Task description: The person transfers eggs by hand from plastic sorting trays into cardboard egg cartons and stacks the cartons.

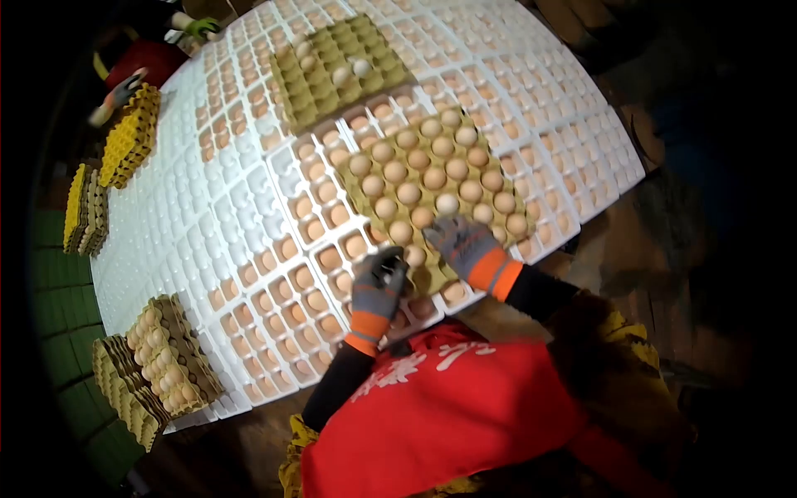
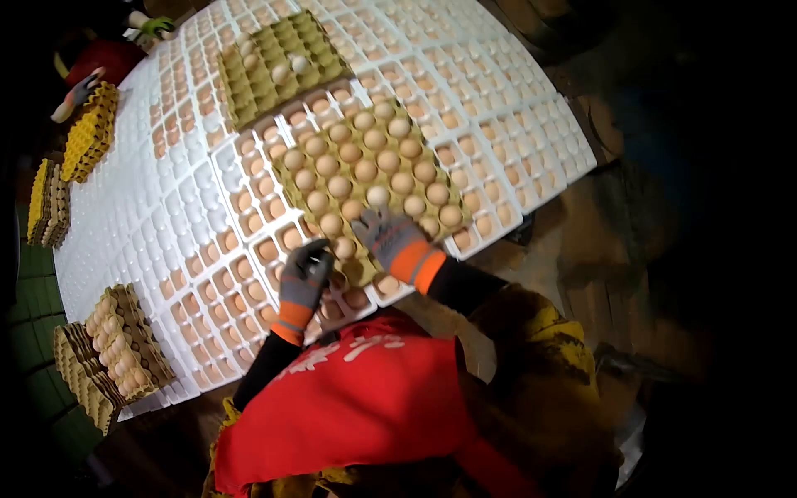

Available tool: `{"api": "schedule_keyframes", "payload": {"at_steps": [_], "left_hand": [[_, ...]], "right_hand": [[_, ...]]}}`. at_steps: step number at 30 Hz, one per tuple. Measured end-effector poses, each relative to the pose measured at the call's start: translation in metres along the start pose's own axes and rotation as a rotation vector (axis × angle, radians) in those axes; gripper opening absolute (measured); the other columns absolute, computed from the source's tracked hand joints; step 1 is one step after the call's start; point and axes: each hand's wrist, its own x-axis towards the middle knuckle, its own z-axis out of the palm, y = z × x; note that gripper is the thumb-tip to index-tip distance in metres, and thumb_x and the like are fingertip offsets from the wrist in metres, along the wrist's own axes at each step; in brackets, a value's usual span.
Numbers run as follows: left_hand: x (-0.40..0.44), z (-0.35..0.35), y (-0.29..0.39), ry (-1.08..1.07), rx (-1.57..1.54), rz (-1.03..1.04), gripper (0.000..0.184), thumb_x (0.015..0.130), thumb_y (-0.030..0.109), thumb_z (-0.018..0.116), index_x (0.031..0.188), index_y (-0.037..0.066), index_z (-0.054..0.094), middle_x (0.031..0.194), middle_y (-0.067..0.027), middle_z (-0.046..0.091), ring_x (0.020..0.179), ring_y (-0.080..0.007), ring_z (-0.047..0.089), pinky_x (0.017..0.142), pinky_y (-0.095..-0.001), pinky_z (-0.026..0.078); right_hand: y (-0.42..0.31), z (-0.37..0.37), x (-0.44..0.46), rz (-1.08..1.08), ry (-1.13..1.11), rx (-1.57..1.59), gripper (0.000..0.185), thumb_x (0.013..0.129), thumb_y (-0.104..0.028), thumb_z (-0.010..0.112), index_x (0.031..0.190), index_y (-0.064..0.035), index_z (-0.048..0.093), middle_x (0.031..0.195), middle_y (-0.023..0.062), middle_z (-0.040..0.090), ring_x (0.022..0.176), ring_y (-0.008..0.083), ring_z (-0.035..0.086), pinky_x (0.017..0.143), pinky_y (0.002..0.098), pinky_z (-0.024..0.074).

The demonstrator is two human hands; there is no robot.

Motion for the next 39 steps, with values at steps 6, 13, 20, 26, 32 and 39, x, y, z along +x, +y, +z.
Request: {"api": "schedule_keyframes", "payload": {"at_steps": [6, 13, 20, 26, 32, 39], "left_hand": [[-0.002, -0.005, 0.023, -0.010, 0.378, 0.220, 0.043, 0.086, 0.021, 0.070, 0.126, 0.006, 0.062, 0.115, -0.0174, 0.062, 0.100, -0.0365, 0.062, 0.086, -0.0419, 0.052], [0.004, -0.011, 0.018, -0.107, 0.465, 0.247, 0.047, 0.086, 0.025, 0.069, 0.129, 0.010, 0.060, 0.116, -0.0160, 0.061, 0.099, -0.0355, 0.063, 0.081, -0.0433, 0.053], [0.005, -0.011, 0.014, -0.027, 0.458, 0.354, 0.050, 0.084, 0.022, 0.072, 0.130, 0.007, 0.059, 0.113, -0.0163, 0.062, 0.095, -0.0360, 0.062, 0.078, -0.0443, 0.053], [0.017, 0.000, 0.024, -0.186, 0.660, 0.363, 0.047, 0.079, 0.020, 0.065, 0.123, 0.007, 0.059, 0.112, -0.0141, 0.059, 0.095, -0.0339, 0.061, 0.075, -0.0431, 0.051], [0.026, 0.013, 0.023, -0.300, 0.785, 0.355, 0.032, 0.081, 0.017, 0.063, 0.112, 0.009, 0.059, 0.105, -0.0124, 0.058, 0.089, -0.0335, 0.061, 0.069, -0.0421, 0.051], [0.029, -0.040, 0.014, -0.220, -0.841, -0.297, 0.044, 0.093, 0.011, 0.055, 0.136, 0.002, 0.052, 0.121, -0.0135, 0.063, 0.094, -0.0188, 0.067, 0.066, -0.0320, 0.058]], "right_hand": [[0.043, -0.028, 0.024, 0.345, -0.057, 0.967, 0.045, 0.077, -0.029, 0.081, 0.113, -0.0070, 0.064, 0.105, 0.0078, 0.067, 0.097, 0.0207, 0.066, 0.079, 0.0354, 0.0553], [0.115, -0.024, 0.229, 0.547, 0.395, 1.043, 0.050, 0.071, -0.030, 0.088, 0.109, -0.0041, 0.068, 0.101, 0.0079, 0.071, 0.090, 0.0182, 0.065, 0.082, 0.0322, 0.0521], [0.134, -0.007, 0.275, 0.440, 0.532, 1.037, 0.042, 0.082, -0.024, 0.078, 0.119, -0.0081, 0.067, 0.106, 0.0110, 0.069, 0.090, 0.0222, 0.068, 0.077, 0.0344, 0.0540], [0.073, -0.050, 0.108, 0.307, -0.015, 1.000, 0.025, 0.086, -0.019, 0.068, 0.110, -0.0144, 0.071, 0.103, 0.0057, 0.070, 0.095, 0.0189, 0.066, 0.087, 0.0341, 0.0529], [0.033, -0.008, 0.057, -0.079, -0.141, 0.106, 0.044, 0.084, -0.027, 0.069, 0.125, -0.0130, 0.060, 0.109, 0.0072, 0.060, 0.106, 0.0239, 0.059, 0.081, 0.0385, 0.0525], [0.062, -0.066, 0.043, 0.594, -0.050, 1.778, 0.054, 0.081, -0.015, 0.069, 0.132, -0.0046, 0.053, 0.116, 0.0058, 0.061, 0.088, 0.0106, 0.062, 0.070, 0.0248, 0.0534]]}}
